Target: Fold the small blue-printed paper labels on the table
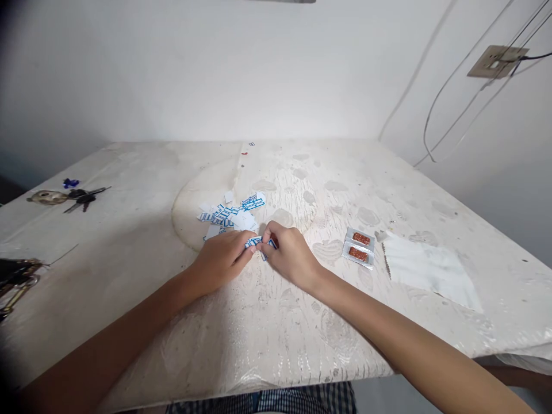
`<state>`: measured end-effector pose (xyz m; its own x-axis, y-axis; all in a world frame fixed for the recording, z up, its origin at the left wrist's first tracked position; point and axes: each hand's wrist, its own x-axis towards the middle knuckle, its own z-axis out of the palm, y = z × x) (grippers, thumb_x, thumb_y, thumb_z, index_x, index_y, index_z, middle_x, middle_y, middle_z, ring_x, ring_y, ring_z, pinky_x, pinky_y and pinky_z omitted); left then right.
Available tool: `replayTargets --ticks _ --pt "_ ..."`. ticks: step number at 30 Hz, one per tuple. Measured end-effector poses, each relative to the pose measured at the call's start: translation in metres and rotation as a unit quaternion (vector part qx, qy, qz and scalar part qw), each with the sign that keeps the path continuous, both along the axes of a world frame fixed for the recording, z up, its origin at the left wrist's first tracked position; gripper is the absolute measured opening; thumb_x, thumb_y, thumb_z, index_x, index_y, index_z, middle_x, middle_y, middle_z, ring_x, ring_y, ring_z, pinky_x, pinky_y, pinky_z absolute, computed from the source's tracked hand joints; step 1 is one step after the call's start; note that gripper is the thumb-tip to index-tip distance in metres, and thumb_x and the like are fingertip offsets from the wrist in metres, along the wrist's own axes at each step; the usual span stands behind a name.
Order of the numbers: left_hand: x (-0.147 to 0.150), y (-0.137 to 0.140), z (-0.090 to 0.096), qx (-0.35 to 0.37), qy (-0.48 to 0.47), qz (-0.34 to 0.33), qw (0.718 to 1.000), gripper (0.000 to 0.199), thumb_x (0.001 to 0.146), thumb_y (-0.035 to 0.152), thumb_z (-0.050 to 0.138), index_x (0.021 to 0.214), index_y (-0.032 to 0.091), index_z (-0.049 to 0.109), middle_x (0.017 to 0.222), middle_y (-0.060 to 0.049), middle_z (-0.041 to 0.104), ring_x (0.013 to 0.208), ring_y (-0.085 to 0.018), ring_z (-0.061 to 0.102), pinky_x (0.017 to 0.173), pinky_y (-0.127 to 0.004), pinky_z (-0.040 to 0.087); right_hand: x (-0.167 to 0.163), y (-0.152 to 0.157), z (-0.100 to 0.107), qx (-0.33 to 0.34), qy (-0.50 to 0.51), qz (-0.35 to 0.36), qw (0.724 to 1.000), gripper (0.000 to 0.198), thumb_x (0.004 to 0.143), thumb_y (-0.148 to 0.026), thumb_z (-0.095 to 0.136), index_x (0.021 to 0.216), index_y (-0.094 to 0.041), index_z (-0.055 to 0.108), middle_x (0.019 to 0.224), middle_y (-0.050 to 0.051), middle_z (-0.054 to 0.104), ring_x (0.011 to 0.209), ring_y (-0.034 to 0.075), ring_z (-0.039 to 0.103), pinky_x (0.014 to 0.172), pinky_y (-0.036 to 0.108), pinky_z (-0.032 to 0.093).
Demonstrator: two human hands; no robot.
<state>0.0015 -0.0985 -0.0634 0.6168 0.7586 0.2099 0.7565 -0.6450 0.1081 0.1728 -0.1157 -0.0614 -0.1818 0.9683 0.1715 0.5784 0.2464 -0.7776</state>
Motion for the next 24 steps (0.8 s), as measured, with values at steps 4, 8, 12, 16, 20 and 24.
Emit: replayTargets --ticks 4,8,12,16,20,24 --pt "0.000 0.002 0.000 -0.017 -0.011 0.004 1.000 0.020 0.088 0.024 0.034 0.095 0.018 0.051 0.077 -0.002 0.060 0.073 -0.016 0.054 0.059 -0.027 0.033 0.014 0.003 0.012 -0.058 0.017 0.036 0.998 0.006 0.075 -0.019 0.052 0.078 -0.019 0.056 0.059 -0.002 0.053 0.050 0.009 0.044 0.048 0.024 0.032" --pt "0.000 0.003 0.001 -0.049 -0.020 0.044 0.998 0.021 0.086 0.029 0.037 0.097 0.020 0.053 0.069 0.000 0.058 0.064 -0.014 0.053 0.053 -0.025 0.028 0.027 0.004 0.032 -0.102 0.098 0.035 0.989 0.018 0.074 -0.017 0.052 0.091 -0.018 0.058 0.066 0.001 0.059 0.056 0.012 0.054 0.052 0.026 0.040" --pt "0.001 0.003 0.003 -0.073 -0.043 0.055 0.995 0.021 0.086 0.030 0.039 0.094 0.021 0.056 0.063 0.002 0.056 0.059 -0.012 0.050 0.050 -0.023 0.025 0.024 0.001 0.036 -0.160 0.164 0.054 0.972 0.007 0.076 -0.023 0.055 0.077 -0.017 0.056 0.067 0.004 0.061 0.062 0.014 0.057 0.056 0.027 0.043" --pt "0.001 0.002 0.006 -0.087 -0.048 0.049 0.994 0.022 0.086 0.032 0.039 0.093 0.021 0.057 0.065 0.001 0.056 0.061 -0.013 0.051 0.051 -0.023 0.027 0.014 0.000 0.021 -0.175 0.177 0.030 0.968 0.017 0.071 -0.030 0.062 0.068 -0.017 0.051 0.056 -0.001 0.052 0.050 0.010 0.046 0.046 0.024 0.035" --pt "-0.001 0.002 0.007 -0.094 -0.051 0.040 0.993 0.026 0.085 0.028 0.038 0.105 0.023 0.055 0.068 0.001 0.058 0.065 -0.014 0.053 0.054 -0.024 0.031 0.009 0.003 0.006 -0.166 0.200 -0.001 0.966 0.027 0.067 -0.036 0.065 0.063 -0.017 0.048 0.051 -0.005 0.042 0.046 0.007 0.036 0.042 0.022 0.026" --pt "-0.001 0.000 0.009 -0.093 -0.052 0.021 0.994 0.029 0.082 0.024 0.039 0.108 0.022 0.053 0.070 0.001 0.058 0.064 -0.014 0.051 0.055 -0.025 0.032 0.007 0.004 -0.002 -0.150 0.173 -0.006 0.973 0.028 0.069 -0.039 0.063 0.065 -0.017 0.048 0.054 -0.003 0.045 0.048 0.007 0.037 0.043 0.022 0.026"
